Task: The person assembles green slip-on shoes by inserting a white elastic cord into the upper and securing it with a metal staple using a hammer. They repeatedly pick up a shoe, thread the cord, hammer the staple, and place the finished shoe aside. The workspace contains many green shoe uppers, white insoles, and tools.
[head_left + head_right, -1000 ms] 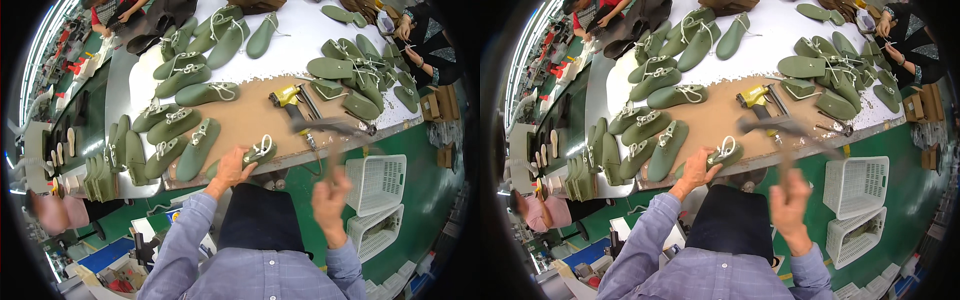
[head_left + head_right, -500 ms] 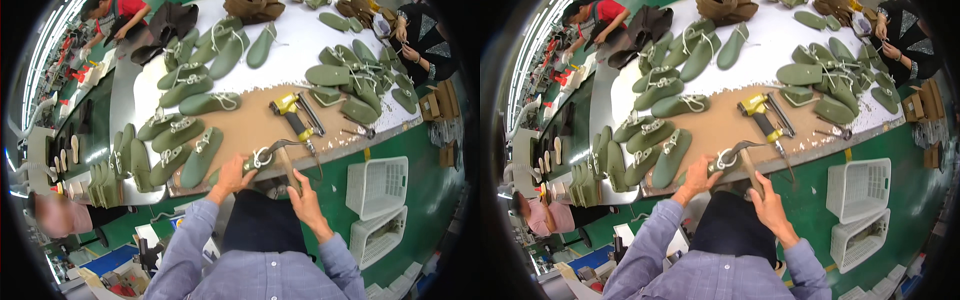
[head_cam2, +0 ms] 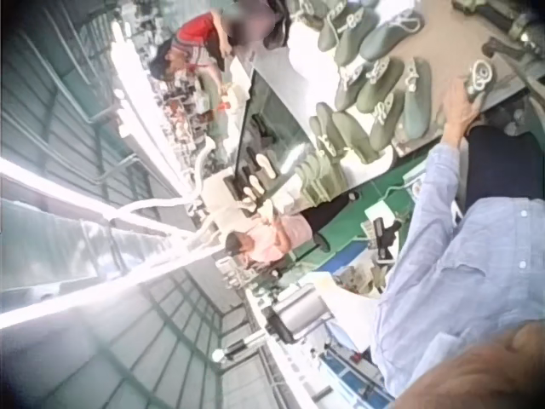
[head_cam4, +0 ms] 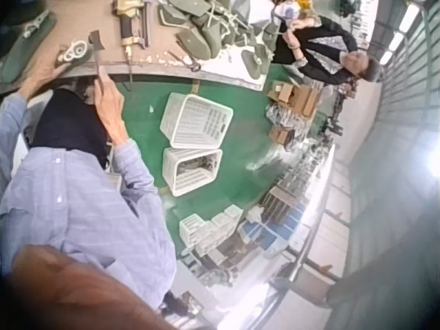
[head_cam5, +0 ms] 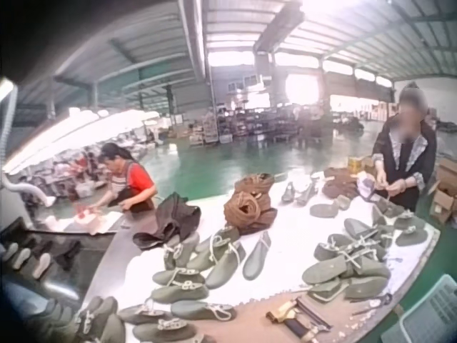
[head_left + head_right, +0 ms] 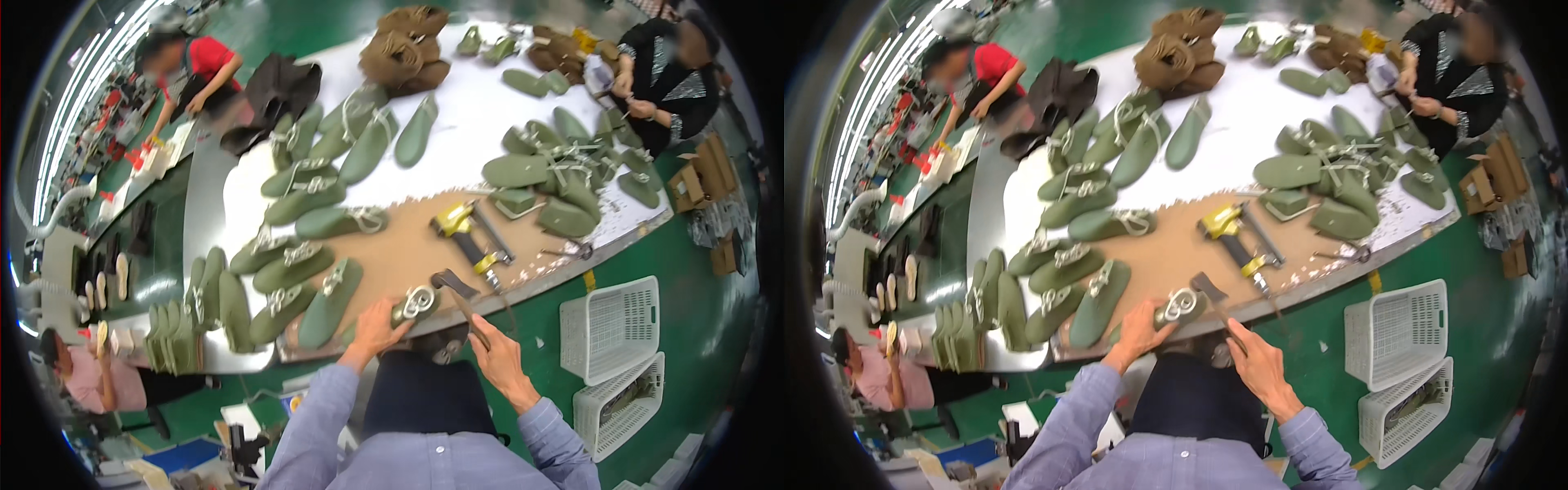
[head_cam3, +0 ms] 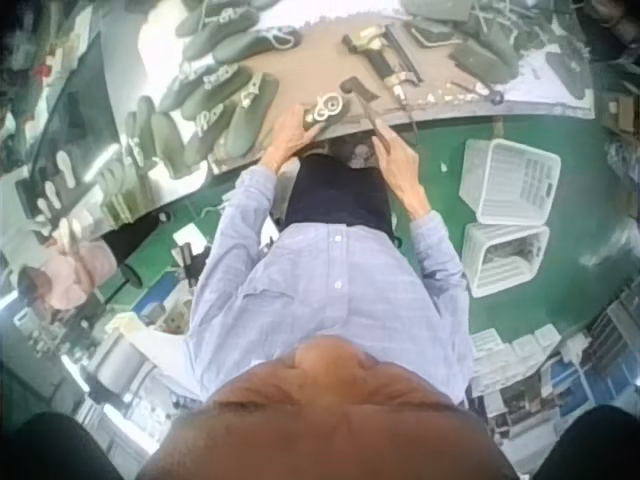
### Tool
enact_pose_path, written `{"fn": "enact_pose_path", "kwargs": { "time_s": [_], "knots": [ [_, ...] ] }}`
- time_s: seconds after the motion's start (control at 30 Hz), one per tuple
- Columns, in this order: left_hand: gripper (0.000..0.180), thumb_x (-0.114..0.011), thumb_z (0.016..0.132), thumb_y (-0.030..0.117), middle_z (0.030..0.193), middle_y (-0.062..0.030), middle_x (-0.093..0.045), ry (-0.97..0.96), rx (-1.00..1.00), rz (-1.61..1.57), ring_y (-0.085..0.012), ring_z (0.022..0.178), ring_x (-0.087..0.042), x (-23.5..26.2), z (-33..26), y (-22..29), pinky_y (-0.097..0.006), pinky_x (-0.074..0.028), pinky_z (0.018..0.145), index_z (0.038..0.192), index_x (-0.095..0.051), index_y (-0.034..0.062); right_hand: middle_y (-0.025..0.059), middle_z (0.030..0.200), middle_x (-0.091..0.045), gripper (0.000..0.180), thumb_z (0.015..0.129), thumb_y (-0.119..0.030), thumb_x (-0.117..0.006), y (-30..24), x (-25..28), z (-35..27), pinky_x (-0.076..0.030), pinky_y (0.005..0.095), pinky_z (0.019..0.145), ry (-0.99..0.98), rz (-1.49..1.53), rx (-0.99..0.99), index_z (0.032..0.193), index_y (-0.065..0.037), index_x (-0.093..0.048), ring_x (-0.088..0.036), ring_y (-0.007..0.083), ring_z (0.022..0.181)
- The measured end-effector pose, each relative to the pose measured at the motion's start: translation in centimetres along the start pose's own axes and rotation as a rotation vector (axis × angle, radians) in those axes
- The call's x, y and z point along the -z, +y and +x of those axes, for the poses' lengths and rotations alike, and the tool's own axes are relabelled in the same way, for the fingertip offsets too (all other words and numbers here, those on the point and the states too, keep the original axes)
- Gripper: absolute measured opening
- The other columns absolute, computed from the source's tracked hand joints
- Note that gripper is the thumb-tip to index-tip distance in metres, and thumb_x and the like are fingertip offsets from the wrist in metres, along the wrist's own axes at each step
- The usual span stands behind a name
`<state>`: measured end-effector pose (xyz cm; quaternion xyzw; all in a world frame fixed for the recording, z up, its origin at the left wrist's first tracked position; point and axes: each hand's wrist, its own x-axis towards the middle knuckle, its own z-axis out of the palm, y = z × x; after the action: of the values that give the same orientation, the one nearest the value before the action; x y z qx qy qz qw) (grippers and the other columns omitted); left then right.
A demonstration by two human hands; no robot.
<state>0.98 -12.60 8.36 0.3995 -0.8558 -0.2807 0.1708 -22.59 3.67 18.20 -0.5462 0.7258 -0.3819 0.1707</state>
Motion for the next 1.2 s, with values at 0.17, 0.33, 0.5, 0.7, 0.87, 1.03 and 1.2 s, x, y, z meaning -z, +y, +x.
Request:
{"fn": "enact_pose_path", "kwargs": {
  "time_s": [0.17,0.33,0.5,0.7,0.87,1.03,1.2],
  "knots": [
    [0.053,-0.087,0.073,0.042,0.103,-0.0089,-0.067,0.052,-0.016,0.116,-0.0328,0.105,-0.063,1.4,0.8,1.4,-0.047,-0.05,0.088,0.11,-0.067,0.0097,0.0099,0.091,-0.067,0.046,0.09,-0.009,-0.072,9.2,2.5,1.2,-0.05,0.0442,0.066,0.256,-0.355,-0.014,0.134,-0.014,-0.063,-0.065,0.0323,0.076],
    [0.057,-0.09,0.068,0.033,0.11,-0.0125,-0.062,0.372,-0.026,0.248,-0.0354,0.112,-0.057,2.2,2.5,-2.3,-0.048,-0.044,0.098,0.11,-0.062,0.0061,0.0118,0.096,-0.062,0.052,0.091,-0.01,-0.07,17.4,3.8,2.2,-0.044,0.0472,0.077,0.19,-0.577,-0.146,0.141,-0.017,-0.057,-0.059,0.0341,0.087],
    [0.064,-0.089,0.069,0.032,0.123,-0.0192,-0.058,0.499,0.12,0.402,-0.0381,0.127,-0.052,3.6,4.0,-6.3,-0.053,-0.039,0.104,0.115,-0.058,0.001,0.0099,0.1,-0.06,0.051,0.09,-0.011,-0.072,18.9,3.5,3.6,-0.042,0.0461,0.079,0.162,-0.617,-0.193,0.138,-0.02,-0.061,-0.056,0.0326,0.094],
    [0.065,-0.091,0.065,0.029,0.122,-0.0149,-0.06,0.493,0.113,0.467,-0.0365,0.128,-0.052,7.4,6.9,-10.1,-0.053,-0.035,0.104,0.115,-0.058,0.0032,0.0114,0.115,-0.061,0.048,0.089,-0.01,-0.07,19.2,2.7,3.5,-0.043,0.0471,0.087,0.218,-0.564,-0.271,0.136,-0.017,-0.063,-0.056,0.0336,0.107],
    [0.078,-0.088,0.069,0.017,0.143,-0.0236,-0.049,0.534,0.098,0.47,-0.0445,0.139,-0.039,8.3,9.5,-8.7,-0.056,-0.025,0.117,0.134,-0.048,0.0008,0.0137,0.12,-0.061,0.047,0.089,-0.007,-0.068,18.5,1.5,4.5,-0.044,0.0488,0.092,0.34,-0.48,-0.356,0.135,-0.014,-0.063,-0.055,0.0358,0.112],
    [0.078,-0.084,0.073,0.018,0.146,-0.0218,-0.049,0.35,-0.268,0.092,-0.0442,0.14,-0.04,4.2,23.5,0.5,-0.057,-0.029,0.117,0.14,-0.048,0.0011,0.0165,0.128,-0.058,0.052,0.089,-0.014,-0.068,17.9,-0.8,5.2,-0.043,0.0516,0.098,0.404,-0.557,-0.451,0.139,-0.011,-0.057,-0.052,0.0394,0.118],
    [0.09,-0.084,0.076,0.03,0.148,-0.0218,-0.048,-0.005,-0.502,0.062,-0.043,0.14,-0.042,-6.2,38.7,13.5,-0.055,-0.033,0.116,0.15,-0.04,0.0056,0.0191,0.139,-0.051,0.059,0.09,-0.017,-0.068,15.8,-1.0,6.2,-0.037,0.054,0.11,0.319,-0.6,-0.579,0.145,-0.007,-0.048,-0.046,0.0417,0.128]
  ]
}}
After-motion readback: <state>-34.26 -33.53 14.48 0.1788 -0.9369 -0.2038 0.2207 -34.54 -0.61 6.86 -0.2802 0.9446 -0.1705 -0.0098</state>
